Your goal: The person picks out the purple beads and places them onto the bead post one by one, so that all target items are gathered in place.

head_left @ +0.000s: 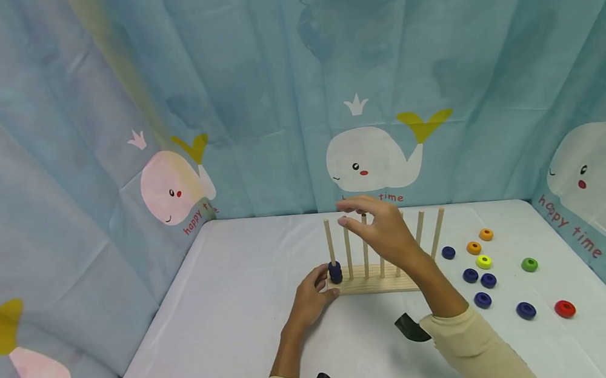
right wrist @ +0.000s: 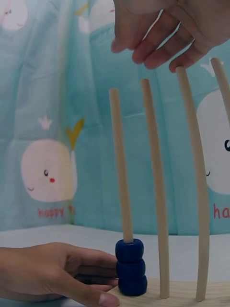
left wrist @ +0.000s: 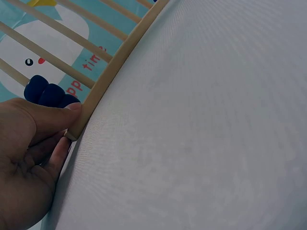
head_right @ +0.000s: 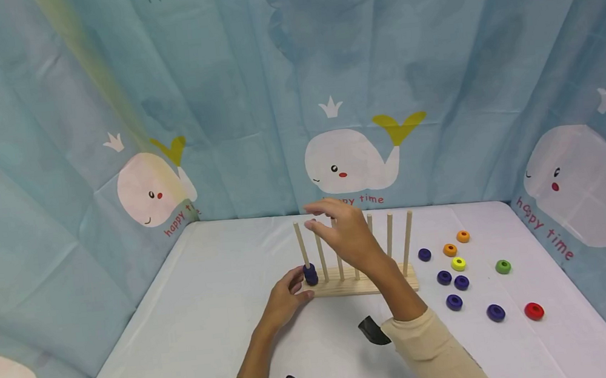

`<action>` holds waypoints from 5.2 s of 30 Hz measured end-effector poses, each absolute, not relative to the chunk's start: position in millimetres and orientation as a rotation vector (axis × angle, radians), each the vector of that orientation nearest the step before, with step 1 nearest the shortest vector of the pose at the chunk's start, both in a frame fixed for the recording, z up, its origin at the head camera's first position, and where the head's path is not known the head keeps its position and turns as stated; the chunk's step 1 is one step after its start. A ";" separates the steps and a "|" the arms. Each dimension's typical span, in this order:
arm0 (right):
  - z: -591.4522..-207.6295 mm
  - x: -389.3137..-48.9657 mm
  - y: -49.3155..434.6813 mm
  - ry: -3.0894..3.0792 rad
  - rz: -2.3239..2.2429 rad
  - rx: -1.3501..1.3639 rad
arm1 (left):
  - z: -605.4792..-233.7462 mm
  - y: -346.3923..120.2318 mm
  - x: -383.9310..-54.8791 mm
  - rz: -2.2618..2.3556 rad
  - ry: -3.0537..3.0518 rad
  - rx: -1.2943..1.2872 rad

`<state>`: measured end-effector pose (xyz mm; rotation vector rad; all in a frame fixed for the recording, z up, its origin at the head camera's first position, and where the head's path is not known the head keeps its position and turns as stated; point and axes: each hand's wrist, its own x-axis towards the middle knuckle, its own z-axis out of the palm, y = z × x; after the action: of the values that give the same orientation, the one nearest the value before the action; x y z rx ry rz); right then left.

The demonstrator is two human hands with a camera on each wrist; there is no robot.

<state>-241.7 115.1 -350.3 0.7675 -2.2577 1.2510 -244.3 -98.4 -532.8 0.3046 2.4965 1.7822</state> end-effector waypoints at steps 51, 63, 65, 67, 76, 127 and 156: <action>-407.2 -191.5 256.7 -2.286 1.150 0.354 | -537.7 -99.2 -247.5 1.801 2.501 0.324; -420.4 -189.7 297.2 -2.400 1.108 0.263 | -537.7 -97.1 -247.8 1.773 2.521 0.307; -421.9 -189.8 302.3 -2.413 1.113 0.251 | -537.8 -97.4 -248.0 1.778 2.518 0.311; -424.0 -190.2 308.1 -2.428 1.119 0.234 | -537.6 -97.7 -248.3 1.782 2.514 0.317; -434.4 -195.3 332.2 -2.508 1.141 0.203 | -537.8 -98.2 -248.4 1.781 2.513 0.326; -485.7 -204.0 385.6 -2.948 1.342 -0.020 | -536.5 -99.2 -249.2 1.782 2.516 0.373; -490.0 -207.2 389.9 -2.995 1.224 -0.133 | -536.5 -97.3 -247.7 1.780 2.519 0.334</action>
<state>-207.2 389.9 -490.0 -0.1328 -2.9954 1.2235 -247.7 -97.3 -536.5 0.3343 2.5188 1.7798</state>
